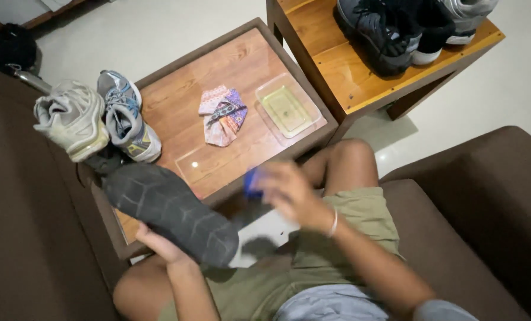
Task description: Cleaning a black leather shoe using a brush and cleaning solution while sitting on a sofa.
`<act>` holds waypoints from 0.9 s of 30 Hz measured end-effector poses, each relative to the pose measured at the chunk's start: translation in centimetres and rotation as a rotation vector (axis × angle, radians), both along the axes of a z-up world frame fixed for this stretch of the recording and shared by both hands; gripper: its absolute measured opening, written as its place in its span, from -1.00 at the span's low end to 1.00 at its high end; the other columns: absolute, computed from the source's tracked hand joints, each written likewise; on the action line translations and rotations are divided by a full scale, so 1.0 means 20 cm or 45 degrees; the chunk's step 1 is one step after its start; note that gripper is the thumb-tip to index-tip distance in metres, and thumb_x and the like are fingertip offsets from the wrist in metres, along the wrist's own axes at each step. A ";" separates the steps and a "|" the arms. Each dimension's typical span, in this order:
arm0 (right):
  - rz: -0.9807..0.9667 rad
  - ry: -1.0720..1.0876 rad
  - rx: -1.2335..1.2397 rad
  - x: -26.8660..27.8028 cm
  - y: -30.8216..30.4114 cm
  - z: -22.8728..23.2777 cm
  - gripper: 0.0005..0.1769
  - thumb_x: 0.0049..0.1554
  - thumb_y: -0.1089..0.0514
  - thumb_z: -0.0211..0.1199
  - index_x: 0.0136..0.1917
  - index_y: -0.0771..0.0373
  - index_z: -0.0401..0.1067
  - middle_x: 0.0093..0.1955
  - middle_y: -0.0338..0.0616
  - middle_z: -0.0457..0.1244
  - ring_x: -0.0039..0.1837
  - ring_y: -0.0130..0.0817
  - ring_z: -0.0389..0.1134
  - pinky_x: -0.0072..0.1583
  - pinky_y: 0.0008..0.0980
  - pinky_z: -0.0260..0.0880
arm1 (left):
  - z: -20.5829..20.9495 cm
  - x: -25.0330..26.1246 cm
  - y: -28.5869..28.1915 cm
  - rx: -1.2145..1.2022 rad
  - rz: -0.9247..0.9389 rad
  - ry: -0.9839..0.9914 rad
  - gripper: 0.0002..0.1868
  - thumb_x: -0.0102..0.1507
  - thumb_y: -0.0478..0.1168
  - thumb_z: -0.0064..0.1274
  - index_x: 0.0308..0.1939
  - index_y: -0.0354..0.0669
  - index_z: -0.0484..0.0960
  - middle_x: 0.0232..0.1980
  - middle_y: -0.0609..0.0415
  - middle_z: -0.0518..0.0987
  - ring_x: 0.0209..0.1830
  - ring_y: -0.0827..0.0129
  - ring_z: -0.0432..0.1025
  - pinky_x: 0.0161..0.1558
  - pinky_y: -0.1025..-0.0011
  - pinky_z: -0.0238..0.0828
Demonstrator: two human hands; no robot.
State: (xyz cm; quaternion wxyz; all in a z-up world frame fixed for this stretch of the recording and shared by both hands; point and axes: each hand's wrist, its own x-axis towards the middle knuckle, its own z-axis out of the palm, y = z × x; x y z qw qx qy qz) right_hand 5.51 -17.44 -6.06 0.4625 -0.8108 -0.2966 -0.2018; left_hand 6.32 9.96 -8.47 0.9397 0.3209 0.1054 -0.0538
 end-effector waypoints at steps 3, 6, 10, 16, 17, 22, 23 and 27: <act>-0.580 0.070 0.053 0.36 -0.16 0.00 -0.66 0.20 0.30 0.18 0.25 0.28 0.42 0.23 0.04 0.29 0.29 -0.01 0.30 0.38 -0.13 0.25 | -0.05 -0.08 0.01 -0.005 -0.009 -0.064 -0.11 0.11 0.29 -0.02 0.28 -0.38 0.43 0.10 -0.39 0.56 -0.10 -0.12 0.51 -0.10 0.10 0.51; -0.885 0.084 -0.270 0.66 -0.31 -0.18 -0.63 0.22 0.16 0.22 0.30 0.20 0.44 0.18 0.02 0.27 0.13 -0.01 0.20 0.17 -0.07 0.21 | -0.08 -0.09 0.01 -0.014 -0.006 -0.137 -0.03 0.09 0.30 -0.02 0.33 -0.45 0.39 0.12 -0.44 0.54 -0.08 -0.18 0.51 -0.07 0.06 0.48; -0.809 0.167 -0.453 0.80 -0.37 -0.32 -0.60 0.16 0.20 0.28 0.29 0.16 0.42 0.19 0.08 0.27 0.16 0.10 0.22 0.21 0.04 0.28 | -0.23 -0.12 0.01 -0.249 -0.028 -0.162 -0.02 0.13 0.32 -0.06 0.36 -0.44 0.35 0.19 -0.49 0.49 -0.07 -0.21 0.52 -0.08 0.03 0.48; -0.868 -0.001 -0.266 0.76 -0.24 -0.27 -0.61 0.22 0.26 0.23 0.32 0.25 0.45 0.19 0.08 0.26 0.18 0.12 0.20 0.25 -0.02 0.27 | -0.27 -0.08 -0.07 -0.202 -0.195 -0.114 0.18 0.08 0.57 -0.05 0.47 -0.30 0.22 0.38 -0.27 0.40 0.21 -0.09 0.43 0.17 -0.01 0.39; -0.794 -0.014 -0.169 0.70 -0.18 -0.19 -0.64 0.23 0.26 0.20 0.30 0.26 0.43 0.20 0.07 0.28 0.21 0.07 0.23 0.31 -0.05 0.21 | -0.32 -0.08 -0.08 -0.260 -0.173 -0.075 0.07 0.15 0.46 -0.06 0.41 -0.38 0.27 0.33 -0.41 0.41 0.24 -0.20 0.39 0.25 -0.10 0.30; -0.218 0.123 0.114 0.30 0.18 0.14 -0.68 0.27 0.24 0.13 0.28 0.24 0.44 0.35 0.01 0.32 0.40 -0.08 0.33 0.46 -0.08 0.24 | -0.24 0.02 -0.23 -0.166 -0.166 0.067 0.03 0.07 0.41 -0.20 0.29 -0.43 0.45 0.15 -0.42 0.56 -0.03 -0.21 0.52 0.00 0.02 0.46; 0.022 0.083 0.073 0.24 0.22 0.21 -0.68 0.29 0.21 0.15 0.31 0.20 0.42 0.37 0.05 0.28 0.37 0.00 0.30 0.41 -0.04 0.27 | -0.31 0.03 -0.25 -0.332 -0.148 0.089 -0.11 0.15 0.35 -0.20 0.33 -0.26 0.43 0.23 -0.22 0.51 0.05 0.01 0.43 0.06 0.16 0.37; -0.010 -0.035 -0.018 0.32 0.30 0.23 -0.60 0.24 0.30 0.24 0.34 0.12 0.42 0.45 -0.01 0.22 0.46 -0.01 0.24 0.49 0.02 0.15 | -0.19 0.04 -0.34 -0.295 -0.114 0.292 -0.24 0.22 0.20 -0.22 0.32 -0.27 0.41 0.29 -0.19 0.48 0.28 0.08 0.34 0.37 0.15 0.22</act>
